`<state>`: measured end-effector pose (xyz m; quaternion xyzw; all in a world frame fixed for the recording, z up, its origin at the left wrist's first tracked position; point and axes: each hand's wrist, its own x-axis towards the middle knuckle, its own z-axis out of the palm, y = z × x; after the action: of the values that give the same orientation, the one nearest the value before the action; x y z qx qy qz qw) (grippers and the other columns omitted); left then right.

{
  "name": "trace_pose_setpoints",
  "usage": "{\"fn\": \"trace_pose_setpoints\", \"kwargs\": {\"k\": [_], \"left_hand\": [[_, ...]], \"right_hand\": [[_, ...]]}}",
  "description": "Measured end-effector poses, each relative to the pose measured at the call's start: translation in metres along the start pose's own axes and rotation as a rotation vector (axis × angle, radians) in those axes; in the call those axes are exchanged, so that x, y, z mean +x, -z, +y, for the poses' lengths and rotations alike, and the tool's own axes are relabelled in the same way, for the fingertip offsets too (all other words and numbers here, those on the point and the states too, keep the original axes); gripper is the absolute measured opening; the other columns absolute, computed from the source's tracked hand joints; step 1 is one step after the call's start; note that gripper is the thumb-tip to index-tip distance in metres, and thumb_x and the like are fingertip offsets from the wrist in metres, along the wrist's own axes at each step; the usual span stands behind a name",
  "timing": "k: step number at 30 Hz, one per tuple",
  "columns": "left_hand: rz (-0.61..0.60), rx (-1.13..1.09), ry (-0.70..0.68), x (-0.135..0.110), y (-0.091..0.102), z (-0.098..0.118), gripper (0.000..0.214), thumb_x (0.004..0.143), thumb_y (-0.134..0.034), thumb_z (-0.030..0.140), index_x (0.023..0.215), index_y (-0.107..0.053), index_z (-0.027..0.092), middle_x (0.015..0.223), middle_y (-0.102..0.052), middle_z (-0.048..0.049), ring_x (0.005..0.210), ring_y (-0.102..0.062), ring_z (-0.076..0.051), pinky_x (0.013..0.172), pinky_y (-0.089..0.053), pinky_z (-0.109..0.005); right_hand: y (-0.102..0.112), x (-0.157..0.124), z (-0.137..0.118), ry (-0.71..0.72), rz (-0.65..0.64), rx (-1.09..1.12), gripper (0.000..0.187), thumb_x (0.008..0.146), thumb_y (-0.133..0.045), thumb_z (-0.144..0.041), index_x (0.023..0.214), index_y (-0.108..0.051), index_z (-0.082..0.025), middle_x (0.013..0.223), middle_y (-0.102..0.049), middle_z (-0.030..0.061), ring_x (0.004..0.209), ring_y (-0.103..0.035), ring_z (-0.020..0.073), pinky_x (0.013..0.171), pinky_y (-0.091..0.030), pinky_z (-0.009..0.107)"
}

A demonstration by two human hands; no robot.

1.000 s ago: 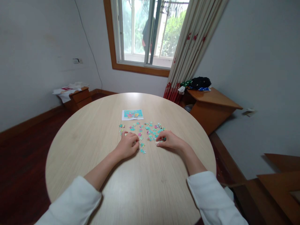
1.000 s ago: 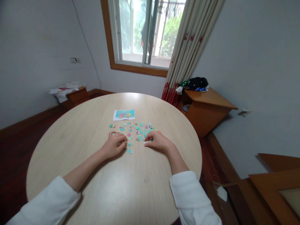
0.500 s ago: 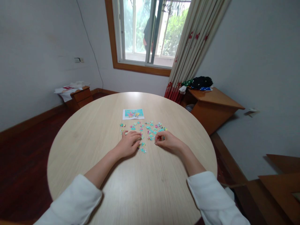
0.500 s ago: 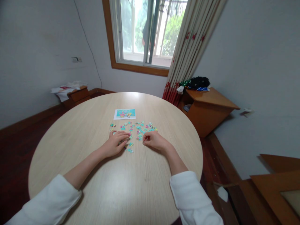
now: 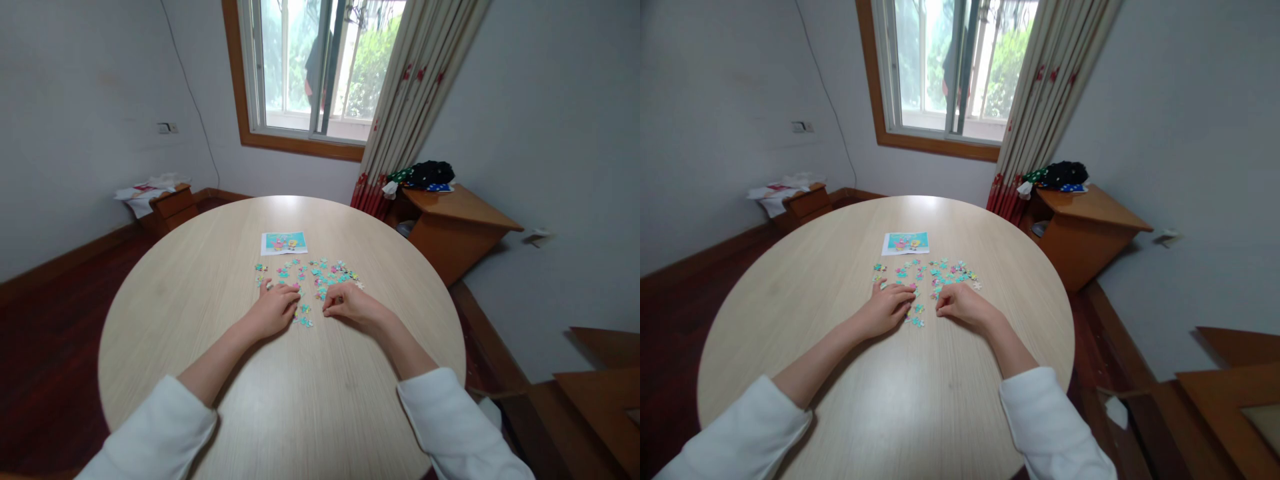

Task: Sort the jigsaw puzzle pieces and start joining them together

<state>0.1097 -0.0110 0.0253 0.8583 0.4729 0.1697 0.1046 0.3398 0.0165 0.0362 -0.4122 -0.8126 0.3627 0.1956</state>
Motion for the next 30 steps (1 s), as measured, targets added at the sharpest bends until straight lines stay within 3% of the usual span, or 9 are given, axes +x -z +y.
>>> {"fn": "trace_pose_setpoints", "kwargs": {"k": [14,24,30], "left_hand": [[0.018,-0.009,0.002,0.001,-0.002,-0.002,0.029,0.088,-0.044,0.019,0.102,-0.069,0.021,0.122,-0.065,-0.0110,0.112,-0.058,-0.026,0.108,-0.016,-0.065],[0.011,-0.008,0.006,0.000,-0.001,-0.001,0.029,0.088,-0.044,0.019,0.102,-0.069,0.022,0.123,-0.065,-0.0109,0.113,-0.057,-0.027,0.108,-0.016,-0.065],[0.016,-0.012,0.010,0.000,0.001,0.002,0.028,0.087,-0.045,0.018,0.101,-0.069,0.022,0.123,-0.065,-0.0108,0.113,-0.058,-0.027,0.108,-0.016,-0.065]], "right_hand": [[0.000,-0.002,-0.004,-0.039,-0.090,0.073,0.010,0.064,-0.075,-0.025,0.064,-0.070,-0.016,0.065,-0.062,-0.0009,0.062,-0.053,0.0114,0.057,-0.038,0.023],[0.000,-0.003,-0.008,-0.078,-0.099,0.037,0.017,0.056,-0.079,-0.020,0.064,-0.064,-0.017,0.063,-0.052,-0.0049,0.061,-0.046,0.0096,0.057,-0.034,0.022],[0.002,-0.006,-0.013,-0.071,-0.125,-0.027,0.025,0.056,-0.082,-0.032,0.067,-0.064,-0.018,0.064,-0.052,-0.0047,0.062,-0.046,0.0107,0.057,-0.033,0.022]]}}
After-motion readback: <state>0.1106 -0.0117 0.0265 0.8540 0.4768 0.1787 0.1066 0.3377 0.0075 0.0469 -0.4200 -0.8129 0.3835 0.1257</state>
